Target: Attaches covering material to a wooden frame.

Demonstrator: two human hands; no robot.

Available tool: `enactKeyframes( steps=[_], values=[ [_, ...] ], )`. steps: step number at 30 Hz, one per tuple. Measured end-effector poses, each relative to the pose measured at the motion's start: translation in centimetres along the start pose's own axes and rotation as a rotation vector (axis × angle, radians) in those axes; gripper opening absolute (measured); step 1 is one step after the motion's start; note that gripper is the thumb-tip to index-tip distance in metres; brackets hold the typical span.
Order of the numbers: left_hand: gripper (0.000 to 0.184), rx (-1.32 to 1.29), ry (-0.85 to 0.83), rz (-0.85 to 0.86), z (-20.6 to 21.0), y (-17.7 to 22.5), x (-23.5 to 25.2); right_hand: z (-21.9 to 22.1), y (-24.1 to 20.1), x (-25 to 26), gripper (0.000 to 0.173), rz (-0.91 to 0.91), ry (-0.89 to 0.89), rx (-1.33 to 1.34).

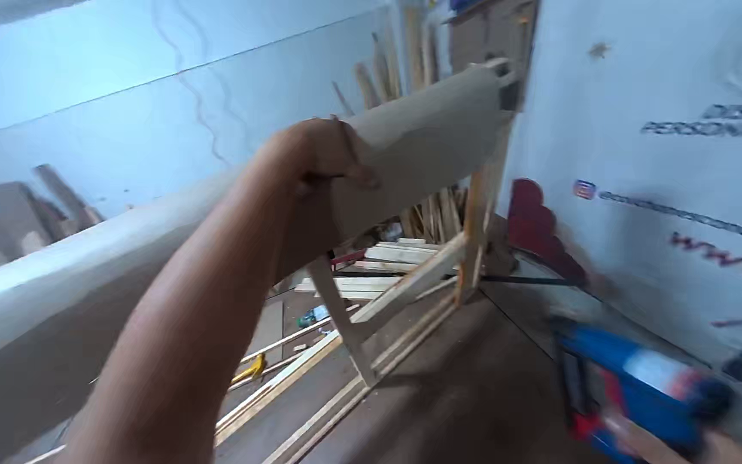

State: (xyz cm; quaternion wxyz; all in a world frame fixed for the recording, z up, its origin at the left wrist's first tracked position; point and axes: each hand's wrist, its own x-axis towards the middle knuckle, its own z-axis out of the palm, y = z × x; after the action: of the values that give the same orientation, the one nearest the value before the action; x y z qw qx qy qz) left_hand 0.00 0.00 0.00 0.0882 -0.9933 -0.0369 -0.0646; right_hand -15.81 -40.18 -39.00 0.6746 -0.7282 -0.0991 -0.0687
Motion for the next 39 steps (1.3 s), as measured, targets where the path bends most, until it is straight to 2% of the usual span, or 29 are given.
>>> enactKeyframes(
  steps=[2, 4, 8, 11, 15, 19, 22, 25, 29, 32, 35, 39],
  values=[
    [0.132, 0.034, 0.017, -0.021, 0.4, 1.5, 0.9, 4.0, -0.9, 3.8, 0.045, -0.114, 0.04, 0.082],
    [0.127, 0.069, 0.059, -0.049, 0.8, 1.7, 0.9, 8.2, -2.4, 7.5, 0.046, -0.265, 0.024, 0.21],
    [0.123, 0.071, 0.052, -0.115, 1.1, 1.6, 1.5, 15.8, -7.0, 12.6, 0.031, -0.42, -0.105, 0.266],
    [0.119, 0.07, 0.069, -0.113, 1.1, 1.0, 2.4, 20.8, -10.0, 14.5, 0.018, -0.419, -0.105, 0.247],
    [0.112, 0.074, 0.067, -0.113, 1.5, 0.9, 2.7, 24.7, -11.2, 15.6, 0.021, -0.366, -0.114, 0.115],
    [0.111, 0.085, 0.067, -0.097, 1.4, 0.6, 3.0, 26.5, -9.8, 16.2, 0.027, -0.358, -0.102, 0.124],
    [0.116, 0.092, 0.055, -0.097, 1.6, 0.4, 3.1, 26.6, -9.4, 16.8, 0.028, -0.392, -0.112, 0.099],
    [0.131, 0.123, 0.076, -0.126, 2.0, 1.1, 3.3, 25.8, -10.0, 17.7, 0.016, -0.318, -0.133, 0.075],
    [0.13, 0.138, 0.091, -0.152, 2.2, 1.2, 3.2, 25.2, -9.5, 18.3, 0.018, -0.305, -0.128, 0.139],
    [0.127, 0.159, 0.101, -0.138, 2.1, 1.3, 3.0, 22.3, -9.5, 20.2, 0.023, -0.308, -0.076, 0.312],
    [0.129, 0.179, 0.145, -0.107, 2.6, 0.5, 3.3, 17.3, -12.5, 22.7, 0.029, -0.389, -0.042, 0.372],
    [0.13, 0.183, 0.169, -0.122, 2.8, 0.0, 3.7, 12.5, -19.8, 25.0, 0.03, -0.701, -0.026, 0.502]
  ],
)
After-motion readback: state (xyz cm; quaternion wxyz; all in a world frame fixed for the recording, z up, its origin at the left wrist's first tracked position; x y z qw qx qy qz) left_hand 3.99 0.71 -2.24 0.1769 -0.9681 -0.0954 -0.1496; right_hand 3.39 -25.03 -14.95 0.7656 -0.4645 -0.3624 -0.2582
